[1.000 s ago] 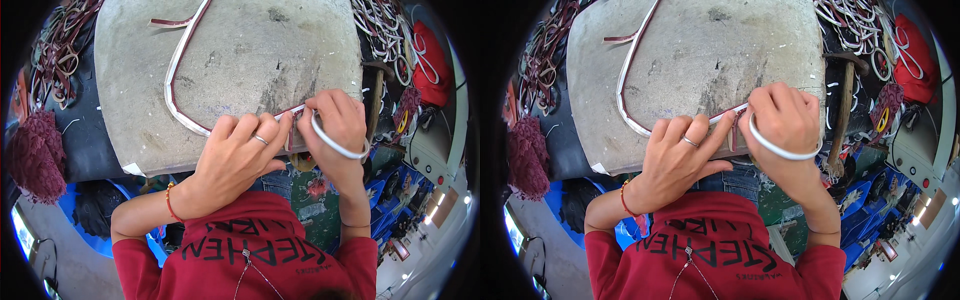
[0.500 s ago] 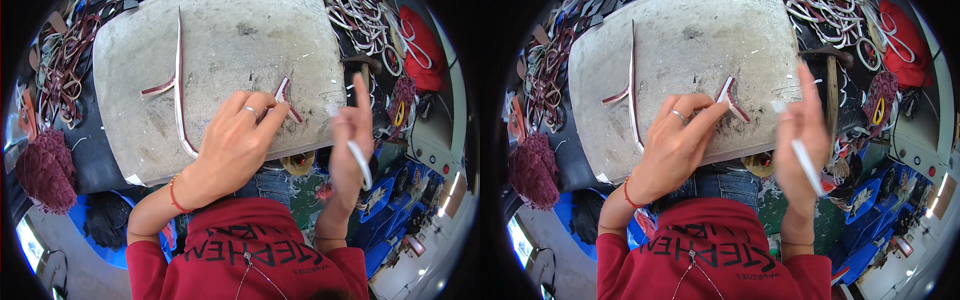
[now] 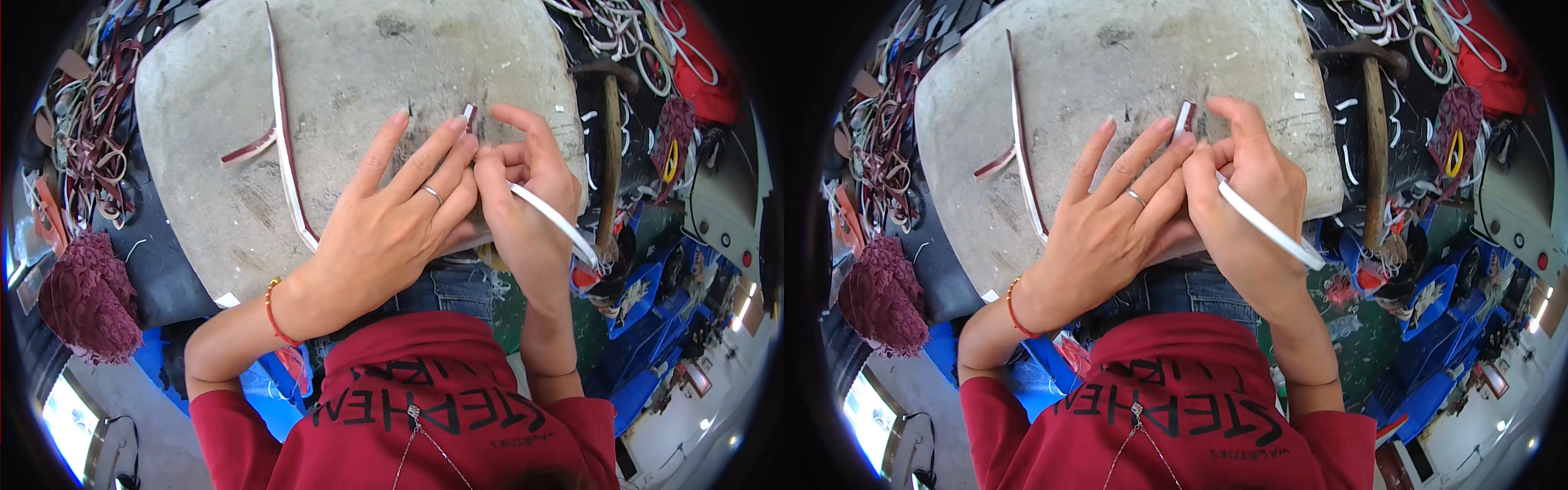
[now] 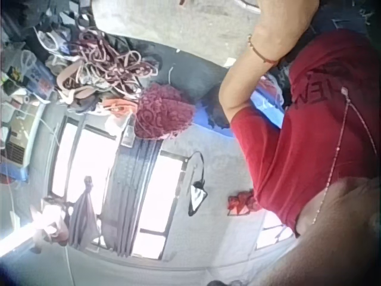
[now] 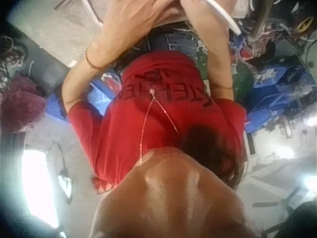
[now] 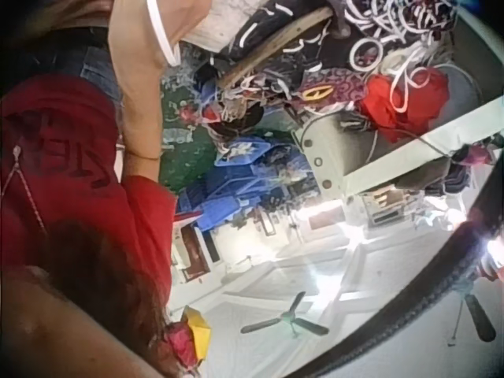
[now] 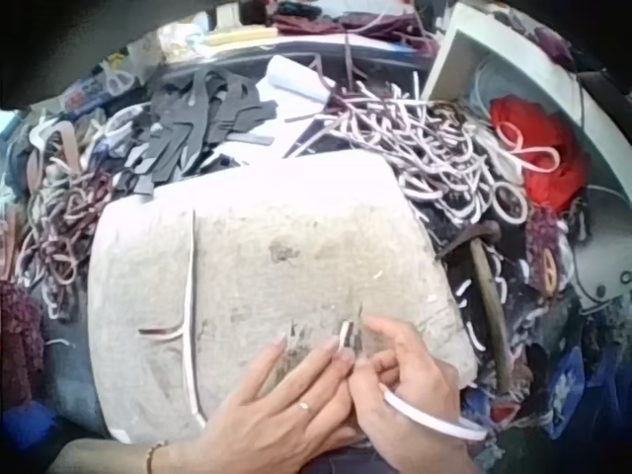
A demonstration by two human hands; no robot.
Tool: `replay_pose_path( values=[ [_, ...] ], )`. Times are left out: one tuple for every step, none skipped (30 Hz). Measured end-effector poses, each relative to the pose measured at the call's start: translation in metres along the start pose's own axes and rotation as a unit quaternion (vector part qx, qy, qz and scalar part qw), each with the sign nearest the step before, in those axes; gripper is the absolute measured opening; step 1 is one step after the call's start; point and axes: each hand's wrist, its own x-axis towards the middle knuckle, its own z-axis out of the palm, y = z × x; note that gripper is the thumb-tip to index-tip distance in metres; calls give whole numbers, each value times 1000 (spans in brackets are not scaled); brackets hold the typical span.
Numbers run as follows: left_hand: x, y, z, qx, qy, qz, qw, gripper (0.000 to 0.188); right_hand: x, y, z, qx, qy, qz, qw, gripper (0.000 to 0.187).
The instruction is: Apply double-sided adhesive tape to the edges of leather shoe components.
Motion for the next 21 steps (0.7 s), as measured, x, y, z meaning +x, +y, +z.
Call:
replay_pose_path(
  values=[
    [2,3,-4,-19,-27,-9,999,54,-4,3,-3,-66,31,-39,997,25],
    [2,2,-3,-32,-54,-23,998,62,-9,6,-5,-64,29,-40,997,25],
    [1,0,0,-10,-66,-15,998,75,-17,9,-8,-101,37,-59,992,24],
    [2,2,-1,-13,-64,-11,998,75,-23,10,-15,-142,50,-73,986,23],
    [3,3,-2,-33,-59,-18,998,79,-26,19,-20,-156,64,-99,981,21],
    [5,4,-3,-52,-54,-26,997,83,-26,21,-22,-159,66,-98,980,21],
    [5,5,-3,-53,-56,-24,997,83,-27,24,-21,-178,69,-123,974,19],
    [5,5,-4,-24,-65,-23,997,85,-28,27,-21,-197,71,-148,966,17],
    [4,6,-4,6,-73,-23,997,87,-30,30,-20,-201,71,-152,965,16],
    [5,7,-4,8,-73,-24,997,87,-29,32,-20,-200,70,-154,965,16],
    [6,8,-3,-3,-63,-22,998,88,-28,36,-21,-208,70,-167,961,13],
    [7,8,-2,-12,-52,-19,998,89,-27,40,-21,-215,69,-180,957,10],
    [8,9,-3,-12,-52,-20,998,89,-26,44,-21,-215,69,-180,957,10],
    [10,10,-5,0,-55,-15,998,89,-24,50,-21,-225,84,-211,947,11],
    [11,11,-6,13,-57,-10,998,90,-22,52,-22,-236,99,-242,936,13],
    [10,15,-5,12,-58,-12,998,90,-35,44,-29,-236,96,-242,936,13],
    [8,22,-4,66,-65,-5,996,90,-57,26,-43,-275,-27,-236,932,16],
    [10,23,-3,126,-66,0,990,89,-64,15,-54,-313,-146,-234,909,19],
    [11,22,-3,71,-71,-10,995,81,-63,13,-61,-309,-147,-241,908,19],
    [9,20,-5,73,-68,-15,995,81,-64,7,-72,-268,-109,-248,924,18],
    [7,17,-5,-13,-44,-37,998,76,-66,2,-77,-226,-73,-256,937,18]
  ],
)
